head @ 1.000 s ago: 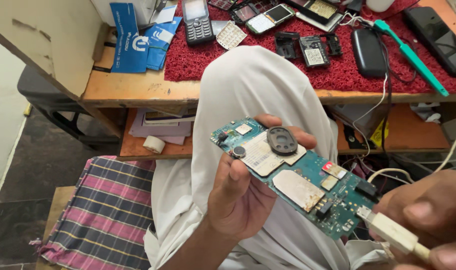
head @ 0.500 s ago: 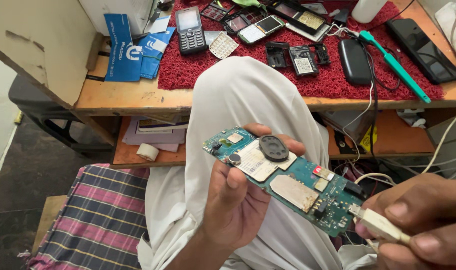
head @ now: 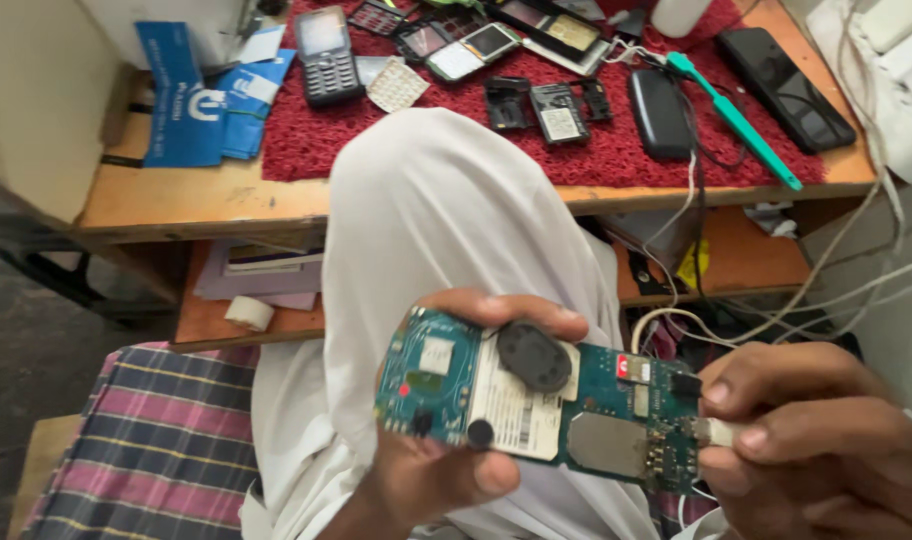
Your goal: The person holds a disassembled smartphone, navigates the touchscreen, and then uses a plastic spudger to clean the motherboard and connector area. The device is handled one at a time and turned over to access different sides.
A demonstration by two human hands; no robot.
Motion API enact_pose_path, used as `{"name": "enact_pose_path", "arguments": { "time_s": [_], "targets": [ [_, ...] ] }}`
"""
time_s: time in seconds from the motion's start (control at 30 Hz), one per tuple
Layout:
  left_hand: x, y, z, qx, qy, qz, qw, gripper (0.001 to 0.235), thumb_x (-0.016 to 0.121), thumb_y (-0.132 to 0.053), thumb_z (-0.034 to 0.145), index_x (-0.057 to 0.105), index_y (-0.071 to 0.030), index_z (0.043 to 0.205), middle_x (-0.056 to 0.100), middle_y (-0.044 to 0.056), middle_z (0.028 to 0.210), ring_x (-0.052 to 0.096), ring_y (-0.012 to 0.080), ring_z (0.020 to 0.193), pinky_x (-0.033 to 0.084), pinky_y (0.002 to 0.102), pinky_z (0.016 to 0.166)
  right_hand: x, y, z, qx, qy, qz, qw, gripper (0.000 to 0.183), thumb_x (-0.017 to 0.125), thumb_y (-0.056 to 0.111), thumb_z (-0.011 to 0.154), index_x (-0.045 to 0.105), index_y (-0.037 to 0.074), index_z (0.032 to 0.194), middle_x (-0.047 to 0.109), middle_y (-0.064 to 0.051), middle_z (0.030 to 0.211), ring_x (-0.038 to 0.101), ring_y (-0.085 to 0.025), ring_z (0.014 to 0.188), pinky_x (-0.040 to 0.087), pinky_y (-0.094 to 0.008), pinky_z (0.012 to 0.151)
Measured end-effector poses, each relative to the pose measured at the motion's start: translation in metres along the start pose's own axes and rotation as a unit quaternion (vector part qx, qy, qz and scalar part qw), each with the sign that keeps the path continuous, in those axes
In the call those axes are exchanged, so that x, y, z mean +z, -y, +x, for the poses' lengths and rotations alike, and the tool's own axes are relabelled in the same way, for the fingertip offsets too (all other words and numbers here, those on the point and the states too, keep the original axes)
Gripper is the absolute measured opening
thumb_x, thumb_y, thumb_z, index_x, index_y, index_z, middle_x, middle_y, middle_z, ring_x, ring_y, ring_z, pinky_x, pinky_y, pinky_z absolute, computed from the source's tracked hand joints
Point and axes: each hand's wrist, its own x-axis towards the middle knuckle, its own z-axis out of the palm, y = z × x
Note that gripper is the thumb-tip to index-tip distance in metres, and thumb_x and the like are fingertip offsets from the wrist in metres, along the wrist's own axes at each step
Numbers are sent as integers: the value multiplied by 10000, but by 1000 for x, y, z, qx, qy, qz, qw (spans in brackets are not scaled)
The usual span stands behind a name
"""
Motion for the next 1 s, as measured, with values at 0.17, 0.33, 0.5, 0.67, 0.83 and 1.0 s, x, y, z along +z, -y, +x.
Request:
{"name": "enact_pose_path", "arguments": {
  "time_s": [0.17, 0.33, 0.5, 0.67, 0.83, 1.0],
  "targets": [
    [7, 6, 2, 26, -17, 37, 999, 742, 927, -235, 817, 434, 20, 1310, 592, 354, 1311, 674, 372, 1199, 569, 501, 1067, 3, -1, 8, -16, -37, 88, 995, 232, 834, 14, 837, 657, 61, 980, 694, -176, 1031, 721, -204, 873, 633, -357, 820],
    [6, 12, -1, 51, -20, 80, 995, 702, 915, -260, 833, 445, 5, 1282, 611, 362, 1288, 681, 355, 1199, 579, 472, 1062, 3, -8, -4, -23, -54, 108, 992, 251, 855, 21, 812, 666, 68, 970, 698, -165, 959, 726, -173, 818, 644, -342, 757],
    [3, 12, 0, 48, -11, 84, 995, 673, 902, -238, 842, 443, 25, 1258, 606, 385, 1275, 695, 366, 1169, 601, 471, 1020, -5, -16, -1, -50, -33, 104, 993, 284, 861, 21, 756, 658, 69, 950, 691, -165, 991, 722, -164, 772, 652, -348, 711],
    [4, 14, 0, 56, -14, 78, 995, 672, 902, -237, 843, 447, 30, 1259, 607, 393, 1267, 699, 366, 1153, 603, 466, 1013, -5, -12, 3, -49, -13, 106, 993, 291, 856, 6, 775, 658, 87, 972, 692, -152, 1024, 727, -144, 776, 661, -346, 736],
    [6, 13, -1, 44, -24, 72, 996, 679, 908, -243, 840, 445, 19, 1263, 604, 389, 1276, 698, 360, 1150, 598, 465, 1017, -10, -16, -3, -48, 2, 100, 994, 290, 841, 3, 795, 656, 96, 999, 688, -145, 1042, 730, -135, 795, 665, -350, 753],
    [8, 12, -2, 40, -38, 80, 995, 686, 914, -266, 832, 452, 13, 1255, 610, 383, 1272, 697, 358, 1150, 594, 469, 1024, -11, -11, 9, -52, 25, 96, 994, 303, 838, 4, 795, 653, 99, 1016, 681, -137, 1064, 726, -140, 826, 670, -349, 763]
  ]
}}
